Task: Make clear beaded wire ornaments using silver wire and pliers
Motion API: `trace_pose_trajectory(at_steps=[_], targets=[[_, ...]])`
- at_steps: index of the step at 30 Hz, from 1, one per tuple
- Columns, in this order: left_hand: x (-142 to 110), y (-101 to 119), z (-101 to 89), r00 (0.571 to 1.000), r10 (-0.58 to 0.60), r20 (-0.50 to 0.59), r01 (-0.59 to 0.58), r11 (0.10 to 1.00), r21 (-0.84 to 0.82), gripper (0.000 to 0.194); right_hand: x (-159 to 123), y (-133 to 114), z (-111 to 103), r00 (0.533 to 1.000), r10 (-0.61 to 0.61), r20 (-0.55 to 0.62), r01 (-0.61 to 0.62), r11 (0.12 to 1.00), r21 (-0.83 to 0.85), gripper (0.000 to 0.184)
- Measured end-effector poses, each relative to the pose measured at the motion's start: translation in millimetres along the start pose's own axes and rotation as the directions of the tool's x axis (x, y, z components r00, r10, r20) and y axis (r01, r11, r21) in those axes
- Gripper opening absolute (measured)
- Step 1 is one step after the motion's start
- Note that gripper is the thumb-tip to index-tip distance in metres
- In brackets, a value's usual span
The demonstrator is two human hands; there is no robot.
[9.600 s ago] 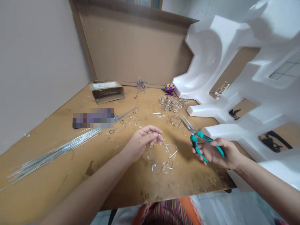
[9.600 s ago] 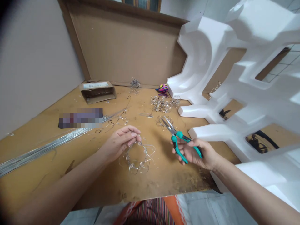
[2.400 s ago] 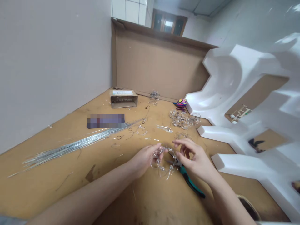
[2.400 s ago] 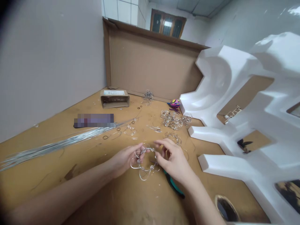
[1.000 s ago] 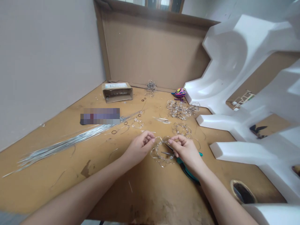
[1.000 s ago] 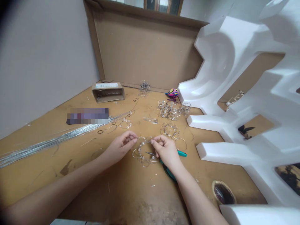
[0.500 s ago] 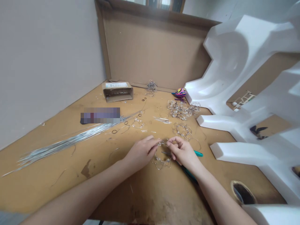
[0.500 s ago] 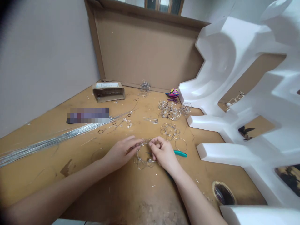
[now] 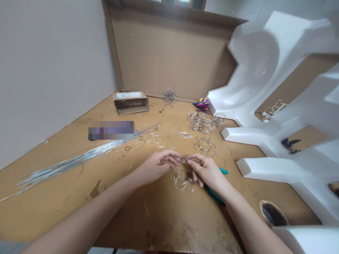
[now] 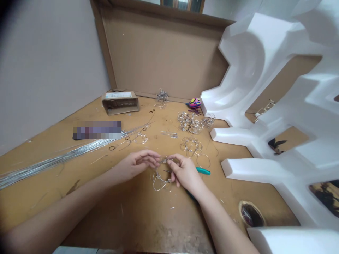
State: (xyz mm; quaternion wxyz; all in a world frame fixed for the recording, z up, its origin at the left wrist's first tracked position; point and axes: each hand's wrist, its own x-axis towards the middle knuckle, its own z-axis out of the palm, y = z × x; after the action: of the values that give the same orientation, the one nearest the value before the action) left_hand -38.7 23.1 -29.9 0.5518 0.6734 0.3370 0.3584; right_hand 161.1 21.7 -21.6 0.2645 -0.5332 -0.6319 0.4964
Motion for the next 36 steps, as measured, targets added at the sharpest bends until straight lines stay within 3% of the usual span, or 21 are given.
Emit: trace_pose_trajectory(at_steps=[2, 9, 12, 18, 24, 29, 32, 36], targets=[[-1.3, 2.5, -0.5, 1.000, -0.005, 0.031, 0.004, 0.999, 0.053, 0.028, -0.4, -1.6, -1.4, 1.000, 0.005, 0.003, -0.005, 1.000, 0.025, 0.041], [-3.4, 3.7, 9.2, 0.998, 0.064, -0.017, -0.054, 0.932, 0.358, 0.030, -10.9, -12.9, -0.2, 0.989, -0.045, 0.139, 0.051, 0.998, -0.037, 0.034], [-3.1, -1.7, 11.0, 0.997, 0.063, -0.044, -0.036, 0.888, 0.459, 0.036, -13.2, -11.9, 2.3, 0.980, -0.119, 0.161, 0.129, 0.991, -0.048, 0.034], [-2.6, -3.1, 13.3, 0.999, 0.036, -0.031, -0.018, 0.884, 0.467, 0.046, -8.9, -5.2, 1.1, 0.962, -0.270, 0.047, 0.271, 0.963, 0.003, 0.046], [-4.9, 4.0, 20.6, 0.992, 0.116, -0.047, -0.069, 0.818, 0.570, 0.050, -14.4, -7.8, -1.3, 0.919, -0.392, 0.043, 0.393, 0.903, -0.171, 0.055], [-6.8, 6.0, 19.7, 0.990, 0.124, -0.068, -0.063, 0.813, 0.579, 0.051, -20.1, -10.3, 1.6, 0.889, -0.452, 0.067, 0.445, 0.822, -0.354, 0.077], [-7.3, 7.4, 18.9, 0.989, 0.130, -0.069, -0.070, 0.830, 0.553, 0.051, -19.1, -9.0, 4.6, 0.863, -0.501, 0.072, 0.479, 0.763, -0.433, 0.075], [-8.7, 11.2, 17.3, 0.985, 0.170, -0.033, -0.128, 0.843, 0.523, 0.052, -16.6, -7.1, 3.5, 0.854, -0.518, 0.051, 0.496, 0.780, -0.383, 0.071]])
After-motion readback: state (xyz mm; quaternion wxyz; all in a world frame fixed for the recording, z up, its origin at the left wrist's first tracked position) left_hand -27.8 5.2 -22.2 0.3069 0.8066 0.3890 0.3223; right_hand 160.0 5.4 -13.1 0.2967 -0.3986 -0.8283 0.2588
